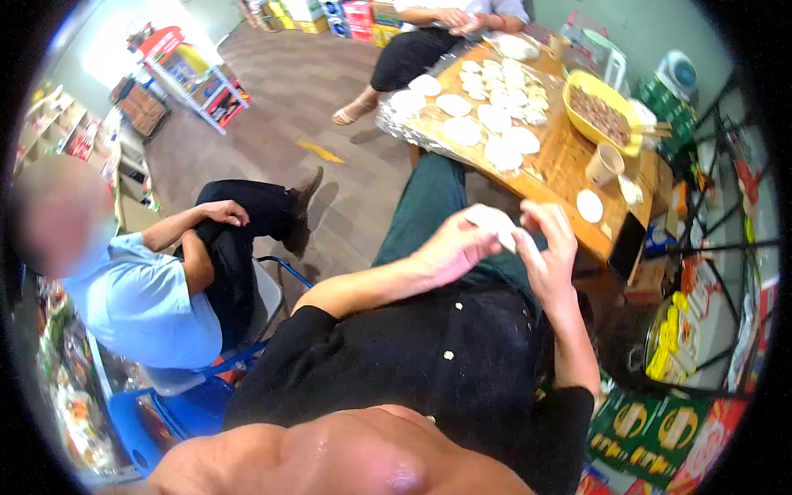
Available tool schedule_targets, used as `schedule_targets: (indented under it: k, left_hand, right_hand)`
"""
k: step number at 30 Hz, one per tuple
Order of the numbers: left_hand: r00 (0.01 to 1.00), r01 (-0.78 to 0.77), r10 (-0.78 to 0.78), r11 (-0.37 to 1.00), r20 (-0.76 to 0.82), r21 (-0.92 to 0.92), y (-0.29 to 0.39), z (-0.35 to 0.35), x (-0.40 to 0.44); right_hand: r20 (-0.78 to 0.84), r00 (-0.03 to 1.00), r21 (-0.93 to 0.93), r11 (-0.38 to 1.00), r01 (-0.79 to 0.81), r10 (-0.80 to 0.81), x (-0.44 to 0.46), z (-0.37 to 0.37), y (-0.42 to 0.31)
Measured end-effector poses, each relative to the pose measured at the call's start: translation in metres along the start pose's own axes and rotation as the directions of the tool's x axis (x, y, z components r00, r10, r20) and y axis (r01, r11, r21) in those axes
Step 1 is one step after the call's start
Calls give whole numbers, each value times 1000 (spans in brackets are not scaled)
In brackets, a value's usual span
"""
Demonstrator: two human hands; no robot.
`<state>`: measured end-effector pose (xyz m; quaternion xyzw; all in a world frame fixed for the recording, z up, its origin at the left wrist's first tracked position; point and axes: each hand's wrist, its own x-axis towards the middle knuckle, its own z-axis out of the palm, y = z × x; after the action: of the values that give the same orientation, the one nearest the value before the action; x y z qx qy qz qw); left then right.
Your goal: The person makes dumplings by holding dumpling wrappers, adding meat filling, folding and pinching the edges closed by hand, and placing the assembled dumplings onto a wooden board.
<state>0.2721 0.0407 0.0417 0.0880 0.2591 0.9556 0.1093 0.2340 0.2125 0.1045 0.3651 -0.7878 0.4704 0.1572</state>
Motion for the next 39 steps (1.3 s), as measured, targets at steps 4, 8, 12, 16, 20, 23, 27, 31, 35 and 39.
schedule_targets:
  k: [4,8,12,16,20,23,27,31,35,39]
  left_hand:
    - [989,-110,117,991,-89,82,21,-1,8]
    - [977,-151,175,971,-119,184,40,-3,9]
    - [984,-173,179,968,-20,184,45,-3,13]
    - [987,-147,155,968,-27,206,47,1,9]
    - [988,-156,152,955,34,253,48,-2,6]
    - [997,-57,72,936,-33,347,52,-7,5]
    - [996,-11,47,913,-80,408,56,-5,6]
    - [998,4,33,795,-51,606,59,-8,9]
    - [995,35,29,774,-91,632,55,-4,10]
    - [993,75,3,761,-119,645,56,0,10]
  right_hand:
    - [-36,980,163,969,-186,194,1,5,0]
    - [43,971,207,949,-237,234,7,14,7]
    - [19,969,238,940,-243,245,14,19,5]
    - [29,958,275,919,-282,285,16,29,2]
    - [35,976,276,937,-216,214,16,30,-8]
    - [10,979,258,946,-198,202,14,28,-7]
    - [49,977,233,949,-213,207,9,29,-3]
    - [52,981,177,965,-192,185,9,30,4]
    - [41,987,139,977,-160,156,7,31,4]
    - [-15,981,171,967,-190,196,1,36,5]
